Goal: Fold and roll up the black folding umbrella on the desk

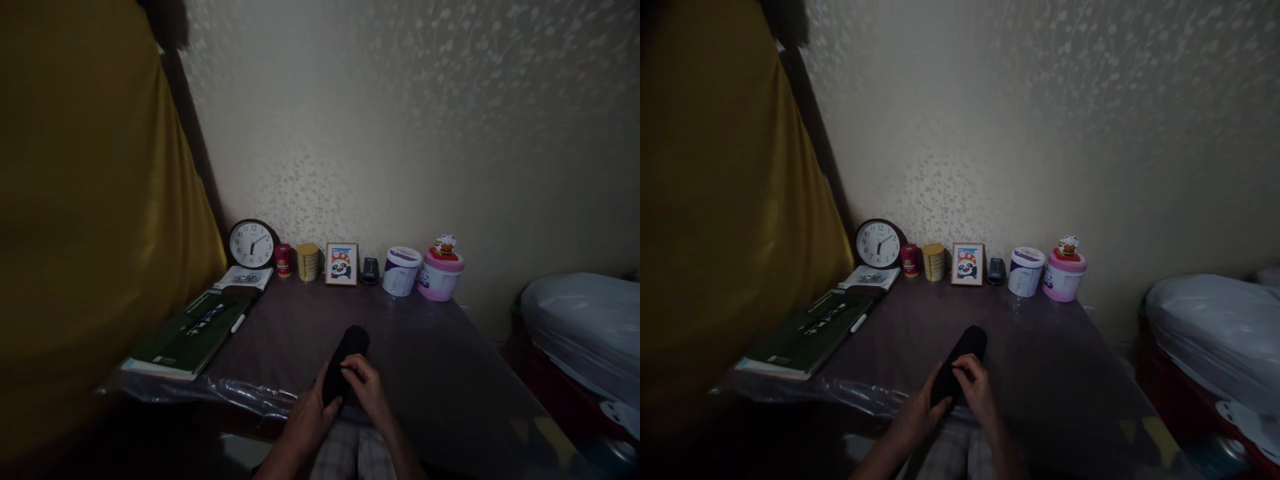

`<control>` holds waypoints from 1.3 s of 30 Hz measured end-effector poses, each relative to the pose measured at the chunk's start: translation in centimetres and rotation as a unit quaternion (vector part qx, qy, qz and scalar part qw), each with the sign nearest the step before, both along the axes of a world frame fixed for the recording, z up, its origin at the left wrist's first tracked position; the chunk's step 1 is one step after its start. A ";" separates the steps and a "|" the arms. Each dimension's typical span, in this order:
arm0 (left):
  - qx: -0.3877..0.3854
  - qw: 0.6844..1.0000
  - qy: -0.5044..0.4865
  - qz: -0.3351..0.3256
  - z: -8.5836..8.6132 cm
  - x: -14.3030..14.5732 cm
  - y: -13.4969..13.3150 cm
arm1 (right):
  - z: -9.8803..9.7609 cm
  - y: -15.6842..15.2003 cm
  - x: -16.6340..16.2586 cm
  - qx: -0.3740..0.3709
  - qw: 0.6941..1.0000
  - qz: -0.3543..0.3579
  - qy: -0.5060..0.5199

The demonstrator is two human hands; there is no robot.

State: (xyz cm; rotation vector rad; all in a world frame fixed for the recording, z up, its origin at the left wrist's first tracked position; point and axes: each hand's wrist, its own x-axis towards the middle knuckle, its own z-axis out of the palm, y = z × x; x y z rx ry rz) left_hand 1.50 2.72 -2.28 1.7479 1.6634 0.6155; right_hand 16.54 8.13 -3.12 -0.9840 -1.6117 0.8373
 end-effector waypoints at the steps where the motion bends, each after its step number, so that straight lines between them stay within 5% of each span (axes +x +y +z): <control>1: 0.003 1.000 -0.002 -0.002 0.0 0.0 0.0 | -0.1 0.0 0.2 -0.007 1.000 -0.003 0.010; 11: 0.018 0.995 0.095 -0.036 0.7 0.5 -0.3 | -0.9 -0.7 2.8 -0.003 0.999 -0.009 0.042; 17: 0.023 0.987 0.152 -0.037 1.1 0.9 -0.4 | 0.2 -0.5 2.5 -0.028 0.999 0.012 0.032; 29: 0.026 0.987 0.140 -0.078 2.0 0.3 -0.9 | 2.9 0.5 1.8 -0.056 0.995 0.071 -0.035; 39: 0.039 0.983 0.141 -0.110 1.9 0.0 -0.9 | 3.1 1.6 1.0 -0.057 0.986 0.108 -0.110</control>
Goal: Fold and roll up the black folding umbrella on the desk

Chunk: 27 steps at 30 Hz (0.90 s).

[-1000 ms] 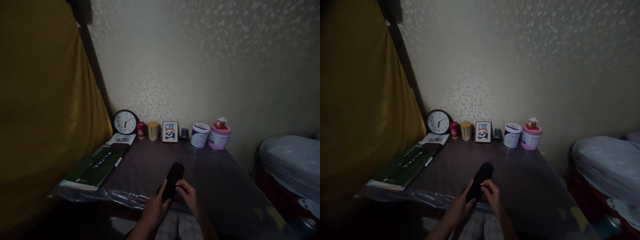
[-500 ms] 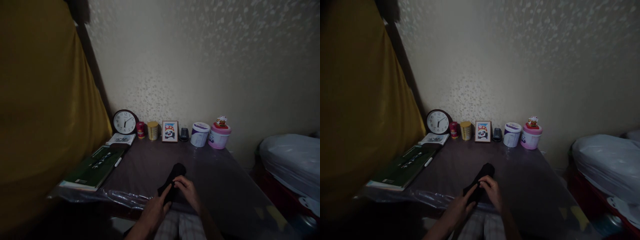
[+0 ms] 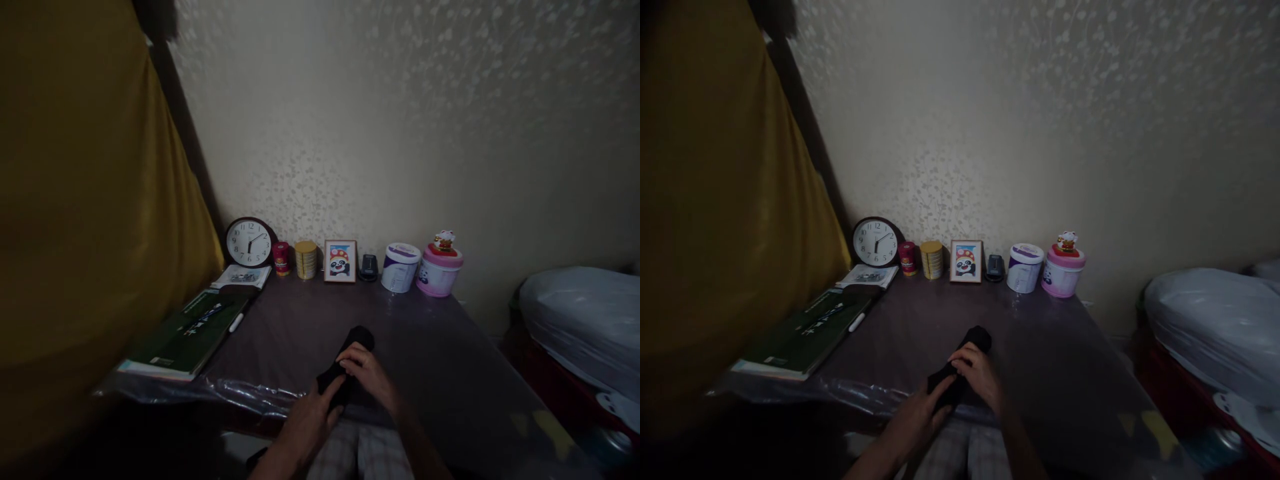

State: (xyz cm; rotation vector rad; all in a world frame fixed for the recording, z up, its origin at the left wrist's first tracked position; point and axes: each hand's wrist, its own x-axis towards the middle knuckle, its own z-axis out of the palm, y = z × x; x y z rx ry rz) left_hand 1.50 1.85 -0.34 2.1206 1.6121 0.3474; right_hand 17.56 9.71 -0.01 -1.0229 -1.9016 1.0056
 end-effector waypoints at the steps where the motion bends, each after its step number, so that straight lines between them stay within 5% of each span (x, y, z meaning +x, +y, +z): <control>1: 0.000 1.000 -0.003 -0.002 0.0 0.0 0.0 | 0.1 0.1 -0.1 0.013 1.000 -0.001 -0.022; 8: 0.001 0.999 -0.044 0.027 -0.2 0.1 -0.3 | 0.9 -0.6 -0.8 0.100 0.986 -0.051 -0.123; 12: -0.023 0.995 -0.089 0.029 -0.4 -0.3 -0.1 | 0.8 -0.6 -0.9 0.118 0.989 -0.039 -0.079; 16: -0.048 0.986 -0.146 0.066 -0.8 -1.0 -0.4 | -0.4 0.4 0.9 0.041 0.986 -0.155 0.053; 20: -0.050 0.985 -0.117 0.119 -0.8 -1.3 -1.5 | -2.8 0.6 3.8 -0.106 0.948 -0.260 0.153; 27: -0.052 0.987 0.030 0.149 0.1 0.4 -3.3 | -4.4 -0.3 4.5 -0.127 0.933 -0.280 0.188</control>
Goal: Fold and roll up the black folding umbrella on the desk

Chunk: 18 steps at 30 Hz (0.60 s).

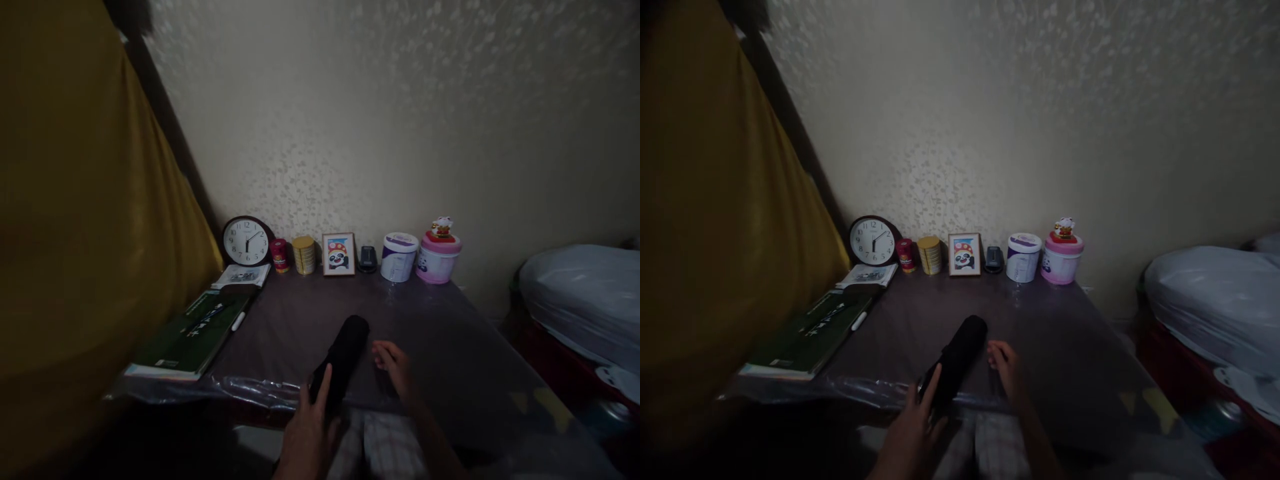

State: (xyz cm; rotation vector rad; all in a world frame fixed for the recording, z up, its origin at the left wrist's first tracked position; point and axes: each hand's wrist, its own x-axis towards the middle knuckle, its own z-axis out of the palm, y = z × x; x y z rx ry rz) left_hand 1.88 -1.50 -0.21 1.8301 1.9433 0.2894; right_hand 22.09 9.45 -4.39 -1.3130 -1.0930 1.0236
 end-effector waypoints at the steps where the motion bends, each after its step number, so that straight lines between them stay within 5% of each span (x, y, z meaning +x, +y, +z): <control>1: -0.011 1.000 0.016 -0.004 0.1 0.3 0.0 | 0.4 0.0 -0.4 0.010 1.000 0.003 -0.007; 5: -0.045 0.996 0.082 0.000 0.1 0.7 0.3 | 2.7 -0.1 -2.9 0.097 0.991 0.064 -0.065; 9: -0.020 0.992 0.124 -0.012 -0.9 0.0 0.7 | 4.4 -0.1 -5.3 0.198 0.947 0.156 -0.200; 18: 0.033 0.996 0.050 -0.073 -1.3 -2.0 1.1 | 5.5 0.4 -6.8 0.240 0.906 0.202 -0.285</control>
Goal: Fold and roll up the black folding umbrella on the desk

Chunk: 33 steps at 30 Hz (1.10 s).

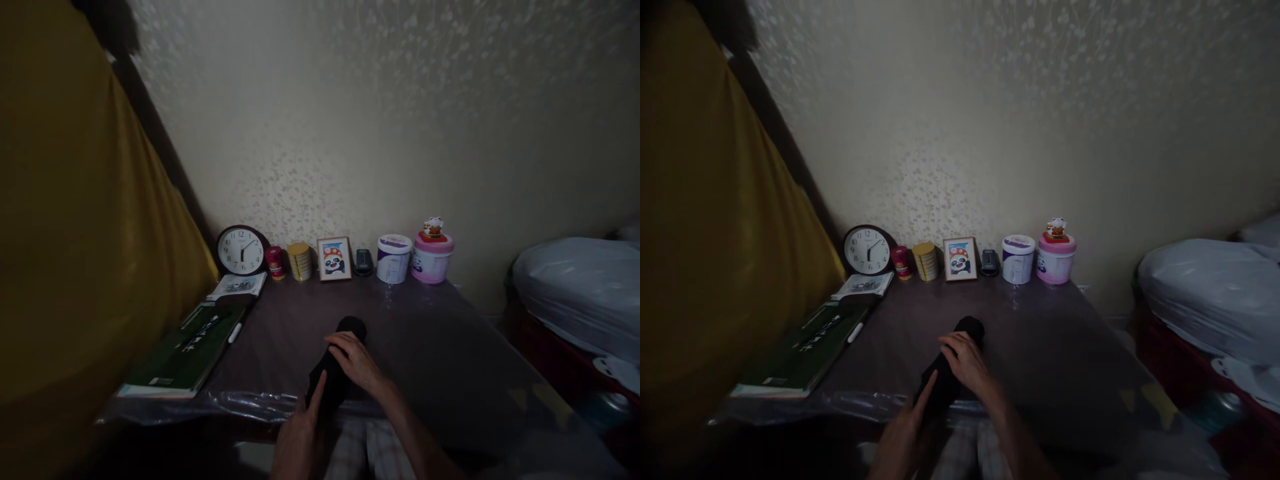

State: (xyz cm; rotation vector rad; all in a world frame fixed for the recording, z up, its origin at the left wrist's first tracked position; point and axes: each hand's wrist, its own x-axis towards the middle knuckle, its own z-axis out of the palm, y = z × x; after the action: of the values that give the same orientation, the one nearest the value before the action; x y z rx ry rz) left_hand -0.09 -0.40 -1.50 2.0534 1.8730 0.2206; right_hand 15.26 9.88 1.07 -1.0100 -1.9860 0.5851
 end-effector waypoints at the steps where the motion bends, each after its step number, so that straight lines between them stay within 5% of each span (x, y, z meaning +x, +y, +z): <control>1: 0.005 1.000 -0.004 0.004 0.2 0.0 0.0 | 0.3 0.0 0.0 -0.001 1.000 -0.003 -0.010; 9: 0.033 0.999 -0.021 0.019 2.2 0.2 0.0 | 3.3 0.4 0.2 0.058 0.997 0.015 -0.058; 16: 0.051 0.997 -0.065 0.014 2.0 0.1 0.0 | 4.2 -0.3 0.5 0.066 0.996 0.058 -0.001; 19: 0.067 0.988 -0.140 0.012 1.9 -0.3 0.0 | 3.1 -0.4 1.7 0.061 0.994 -0.004 0.089; 23: 0.079 0.963 -0.258 0.006 2.5 -1.0 0.3 | -0.6 0.7 4.8 -0.006 0.963 -0.169 0.212; 28: 0.049 0.880 -0.471 0.030 3.5 -0.7 0.7 | -5.7 1.9 8.7 -0.056 0.943 -0.235 0.227; 33: -0.133 0.723 -0.668 0.115 3.1 -0.5 1.4 | -7.8 1.3 10.4 -0.103 0.946 -0.251 0.179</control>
State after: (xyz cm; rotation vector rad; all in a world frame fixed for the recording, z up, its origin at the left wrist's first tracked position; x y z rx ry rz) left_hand -0.57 0.99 1.61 0.8459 1.0297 1.0721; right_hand 25.62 11.13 -6.73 -1.3697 -1.3000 0.6400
